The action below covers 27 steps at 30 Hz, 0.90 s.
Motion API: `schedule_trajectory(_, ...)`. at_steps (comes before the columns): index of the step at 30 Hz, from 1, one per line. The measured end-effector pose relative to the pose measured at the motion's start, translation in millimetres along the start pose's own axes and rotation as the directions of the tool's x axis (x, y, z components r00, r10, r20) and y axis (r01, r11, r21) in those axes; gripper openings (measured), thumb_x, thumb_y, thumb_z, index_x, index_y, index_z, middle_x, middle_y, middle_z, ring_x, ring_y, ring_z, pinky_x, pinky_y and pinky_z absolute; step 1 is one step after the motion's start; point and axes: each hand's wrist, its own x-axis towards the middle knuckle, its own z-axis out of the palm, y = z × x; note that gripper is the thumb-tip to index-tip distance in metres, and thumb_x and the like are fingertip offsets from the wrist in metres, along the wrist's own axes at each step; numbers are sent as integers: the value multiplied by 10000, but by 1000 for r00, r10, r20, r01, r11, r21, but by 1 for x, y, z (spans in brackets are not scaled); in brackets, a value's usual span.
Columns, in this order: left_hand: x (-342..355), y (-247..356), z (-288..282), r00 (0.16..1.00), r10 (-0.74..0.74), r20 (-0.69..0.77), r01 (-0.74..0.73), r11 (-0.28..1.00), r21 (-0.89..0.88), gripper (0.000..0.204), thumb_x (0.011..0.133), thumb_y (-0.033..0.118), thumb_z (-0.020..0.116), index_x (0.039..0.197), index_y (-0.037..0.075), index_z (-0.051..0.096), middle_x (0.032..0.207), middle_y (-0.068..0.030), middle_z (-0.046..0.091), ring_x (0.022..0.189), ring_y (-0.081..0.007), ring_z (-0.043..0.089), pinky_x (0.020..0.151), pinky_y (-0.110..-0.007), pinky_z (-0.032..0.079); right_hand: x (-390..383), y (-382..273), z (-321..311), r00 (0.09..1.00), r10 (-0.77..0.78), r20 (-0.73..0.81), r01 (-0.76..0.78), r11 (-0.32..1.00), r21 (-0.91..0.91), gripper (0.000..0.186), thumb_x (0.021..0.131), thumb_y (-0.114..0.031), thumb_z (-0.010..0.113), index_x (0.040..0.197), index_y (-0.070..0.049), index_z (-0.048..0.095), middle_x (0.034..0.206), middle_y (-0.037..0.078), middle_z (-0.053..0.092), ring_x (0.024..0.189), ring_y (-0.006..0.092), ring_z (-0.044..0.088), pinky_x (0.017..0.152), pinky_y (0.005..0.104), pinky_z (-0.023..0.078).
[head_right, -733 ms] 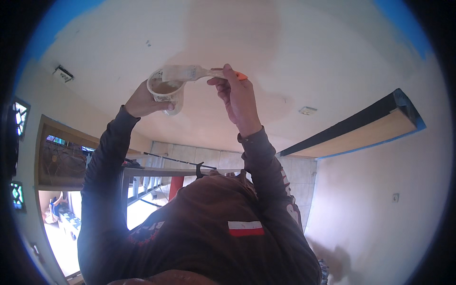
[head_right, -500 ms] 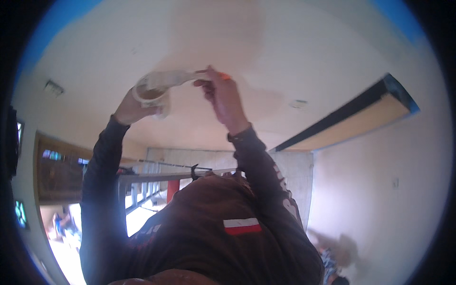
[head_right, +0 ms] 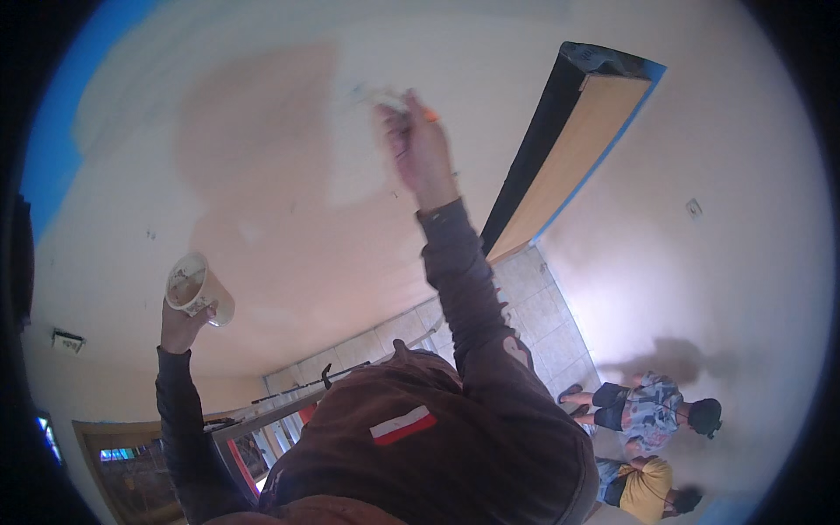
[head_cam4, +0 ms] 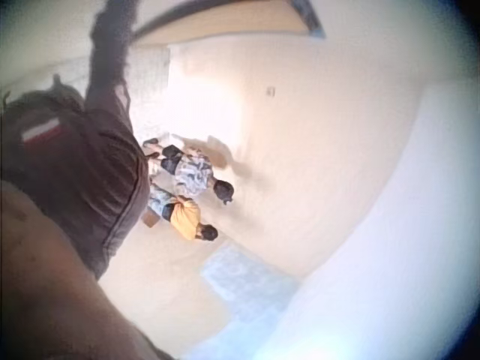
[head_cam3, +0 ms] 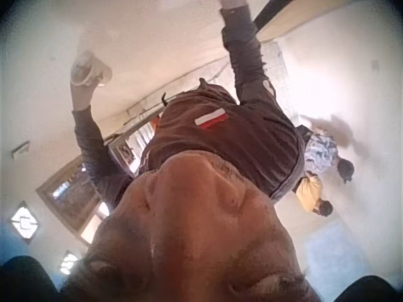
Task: The person paints a ceiling using a small brush and a cup of paint. They repeatedly dip the brush into the cup and apply paint to the ceiling surface, working across different sections.
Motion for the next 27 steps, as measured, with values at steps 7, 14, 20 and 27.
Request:
schedule_trajectory(7,0,4,5,1000,11,-12,-11,1000,17,649,676,86,879,1224,-22,548,1121,-87,659,1026,-168,636,898,-326,525,78,-149,-91,763,-631,-139,585,766,-266,212,1004,-259,571,956,-55,604,879,114,709,575,40,492,478,180,366)
schedule_trajectory(14,-2,5,2,1000,-30,2,30,998,56,780,669,202,907,1290,-17,489,1163,-75,615,1062,-175,612,921,-345,521,131,-265,-131,349,-937,17,647,228,-728,303,981,-258,586,943,18,705,795,76,702,592,74,515,519,229,384)
schedule_trajectory(20,-4,18,12,999,4,-41,-4,1000,3,614,668,88,890,1175,-22,562,1054,-69,668,968,-161,651,847,-317,544,171,-288,-136,194,-937,291,448,-179,-876,285,905,-242,644,999,13,727,811,115,721,742,177,671,676,318,502)
schedule_trajectory(27,-4,12,10,1000,14,-28,-14,1000,-1,560,701,27,841,1173,-34,546,1035,-80,667,931,-154,662,811,-304,555,174,-234,-93,153,-861,486,304,-427,-852,232,891,-209,635,1013,-31,721,730,203,673,704,360,681,646,396,511)
